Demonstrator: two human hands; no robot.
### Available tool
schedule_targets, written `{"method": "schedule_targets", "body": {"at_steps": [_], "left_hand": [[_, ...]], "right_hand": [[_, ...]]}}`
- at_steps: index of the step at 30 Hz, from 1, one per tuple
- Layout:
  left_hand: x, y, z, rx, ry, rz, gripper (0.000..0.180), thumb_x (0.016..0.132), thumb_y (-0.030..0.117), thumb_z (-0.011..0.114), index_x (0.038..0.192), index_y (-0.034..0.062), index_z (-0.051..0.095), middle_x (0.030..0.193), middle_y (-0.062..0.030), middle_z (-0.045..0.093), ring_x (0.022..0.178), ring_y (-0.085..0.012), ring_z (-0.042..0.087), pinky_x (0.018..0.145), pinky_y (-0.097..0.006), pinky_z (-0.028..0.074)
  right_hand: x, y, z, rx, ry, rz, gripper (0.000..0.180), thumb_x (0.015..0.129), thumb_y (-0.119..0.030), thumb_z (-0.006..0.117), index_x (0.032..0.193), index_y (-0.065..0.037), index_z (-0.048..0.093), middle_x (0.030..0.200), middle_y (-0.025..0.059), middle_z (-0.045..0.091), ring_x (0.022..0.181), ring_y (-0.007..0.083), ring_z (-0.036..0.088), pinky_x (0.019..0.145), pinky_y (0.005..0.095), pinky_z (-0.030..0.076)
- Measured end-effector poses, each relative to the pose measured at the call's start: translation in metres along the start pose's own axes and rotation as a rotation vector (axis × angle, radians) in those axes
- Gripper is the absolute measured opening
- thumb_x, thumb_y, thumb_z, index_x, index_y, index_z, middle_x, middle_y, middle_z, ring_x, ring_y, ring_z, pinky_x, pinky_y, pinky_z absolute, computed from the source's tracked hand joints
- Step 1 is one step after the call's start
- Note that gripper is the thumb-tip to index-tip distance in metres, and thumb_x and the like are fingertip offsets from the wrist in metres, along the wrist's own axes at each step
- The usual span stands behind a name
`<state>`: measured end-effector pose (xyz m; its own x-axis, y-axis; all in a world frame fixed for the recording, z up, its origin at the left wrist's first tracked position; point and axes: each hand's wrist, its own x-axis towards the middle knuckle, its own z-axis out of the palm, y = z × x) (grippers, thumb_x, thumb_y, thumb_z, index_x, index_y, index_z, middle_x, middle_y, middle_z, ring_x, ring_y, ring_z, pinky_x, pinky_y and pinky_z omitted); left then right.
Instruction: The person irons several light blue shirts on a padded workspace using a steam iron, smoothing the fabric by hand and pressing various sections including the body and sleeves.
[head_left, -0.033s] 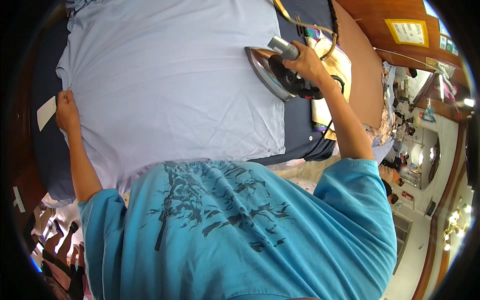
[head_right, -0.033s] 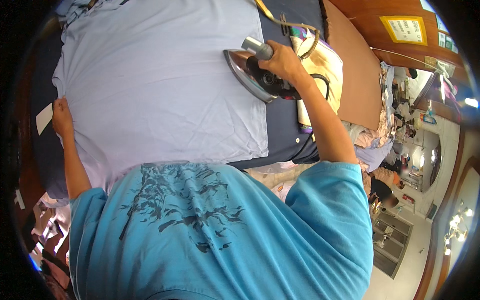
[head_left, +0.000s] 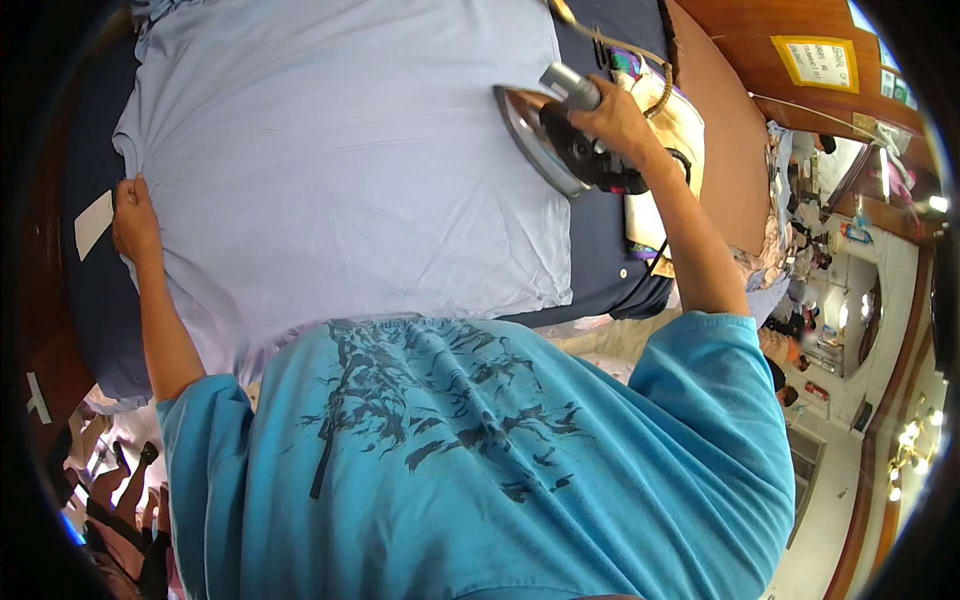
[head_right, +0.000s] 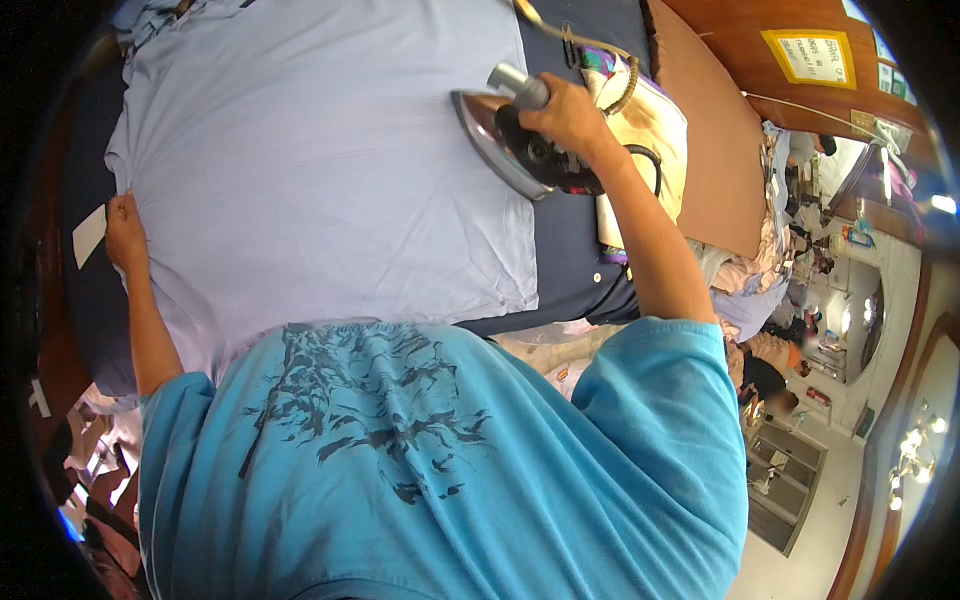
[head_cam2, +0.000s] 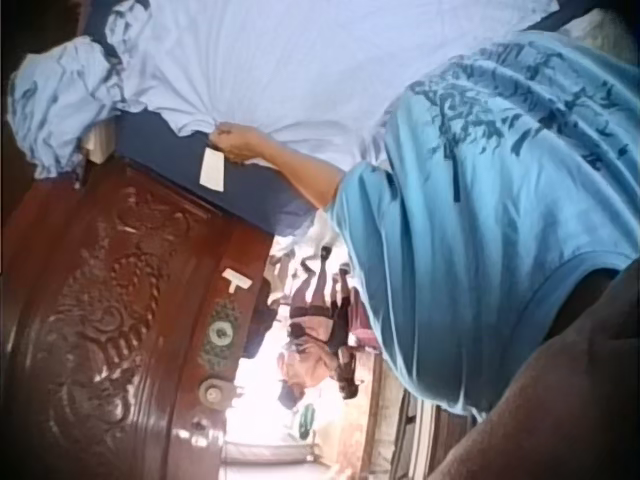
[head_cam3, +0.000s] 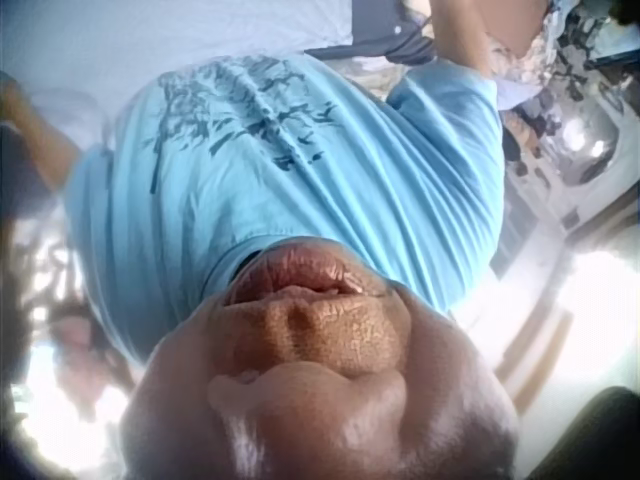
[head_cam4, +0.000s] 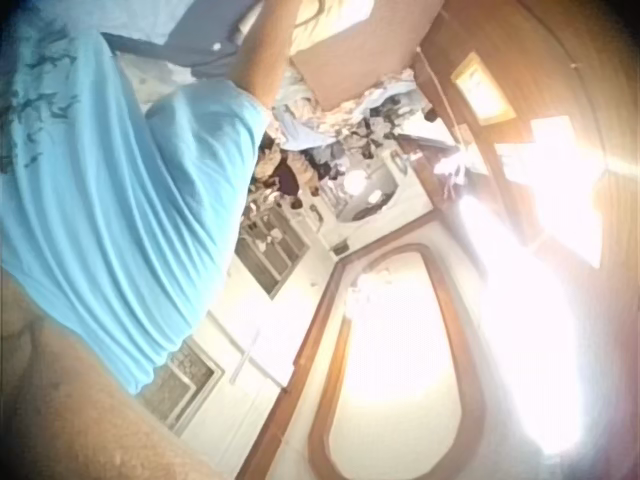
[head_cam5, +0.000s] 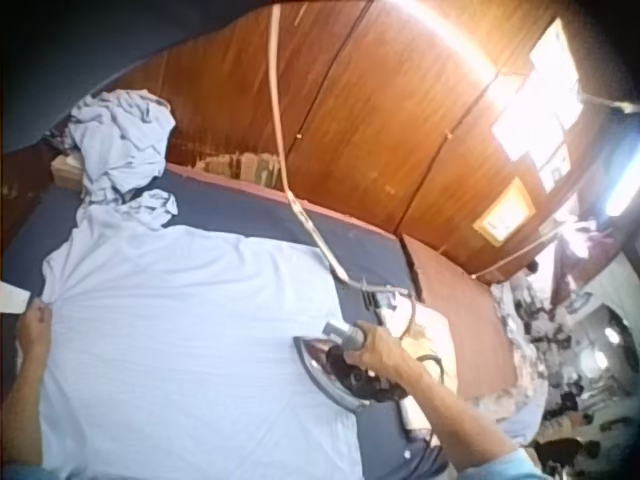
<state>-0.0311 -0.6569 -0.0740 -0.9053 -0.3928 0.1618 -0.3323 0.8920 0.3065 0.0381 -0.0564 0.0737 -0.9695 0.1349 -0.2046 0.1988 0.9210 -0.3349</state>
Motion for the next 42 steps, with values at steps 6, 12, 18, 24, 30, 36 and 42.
{"method": "schedule_targets", "body": {"at_steps": [6,12,18,24,30,36,42], "left_hand": [[0.003,0.001,0.002,0.011,-0.003,0.011,0.038,0.089,0.049,0.043,0.088,0.0141,0.057,0.085,-0.0075,0.066,0.082,-0.0343,0.061,0.068,-0.044,0.046],[0.005,-0.008,0.004,0.026,0.003,0.025,0.037,0.089,0.049,0.044,0.095,0.0155,0.059,0.090,-0.0088,0.066,0.084,-0.0350,0.061,0.070,-0.043,0.046],[0.008,-0.021,0.011,-0.018,0.045,0.110,0.038,0.088,0.047,0.046,0.098,0.0126,0.060,0.095,-0.0100,0.066,0.088,-0.0335,0.061,0.072,-0.042,0.047],[0.012,-0.012,0.010,-0.003,0.012,0.053,0.038,0.088,0.047,0.046,0.097,0.0128,0.060,0.094,-0.0086,0.067,0.086,-0.0322,0.062,0.071,-0.041,0.047],[0.008,-0.010,0.009,0.002,0.017,0.049,0.040,0.088,0.049,0.044,0.093,0.0130,0.060,0.091,-0.0072,0.067,0.085,-0.0313,0.062,0.071,-0.041,0.046],[0.008,-0.013,0.008,0.000,0.012,0.053,0.041,0.088,0.050,0.043,0.093,0.0130,0.059,0.089,-0.0080,0.066,0.083,-0.0321,0.062,0.070,-0.043,0.046],[0.009,-0.007,0.009,-0.016,-0.011,0.016,0.041,0.089,0.051,0.042,0.090,0.0130,0.058,0.086,-0.0083,0.066,0.080,-0.0337,0.061,0.067,-0.044,0.045]], "right_hand": [[0.013,-0.019,0.001,0.038,-0.039,-0.203,0.046,0.068,-0.024,0.067,0.105,0.000,0.057,0.081,0.0161,0.063,0.074,0.0258,0.062,0.071,0.0338,0.048],[-0.014,-0.130,0.042,-0.051,-0.379,-0.471,0.048,0.068,-0.029,0.065,0.106,-0.003,0.056,0.082,0.0196,0.064,0.079,0.0334,0.063,0.070,0.0402,0.049],[-0.062,-0.227,0.097,0.082,-0.357,-0.577,0.050,0.070,-0.038,0.066,0.102,0.000,0.056,0.079,0.0194,0.064,0.077,0.0350,0.063,0.068,0.0446,0.050],[-0.074,-0.168,0.063,0.120,-0.274,-0.195,0.047,0.069,-0.032,0.065,0.101,0.001,0.056,0.082,0.0214,0.064,0.078,0.0353,0.063,0.069,0.0423,0.050],[-0.101,-0.016,0.032,0.249,0.142,0.352,0.047,0.066,-0.027,0.066,0.096,0.009,0.056,0.081,0.0253,0.063,0.071,0.0329,0.064,0.067,0.0386,0.050],[-0.111,0.007,0.030,0.196,0.216,0.395,0.046,0.065,-0.024,0.063,0.095,0.010,0.057,0.079,0.0246,0.063,0.070,0.0308,0.064,0.064,0.0359,0.050],[-0.106,0.011,0.023,0.243,0.218,0.425,0.048,0.064,-0.024,0.063,0.099,0.009,0.057,0.089,0.0266,0.063,0.086,0.0353,0.062,0.077,0.0374,0.047]]}}
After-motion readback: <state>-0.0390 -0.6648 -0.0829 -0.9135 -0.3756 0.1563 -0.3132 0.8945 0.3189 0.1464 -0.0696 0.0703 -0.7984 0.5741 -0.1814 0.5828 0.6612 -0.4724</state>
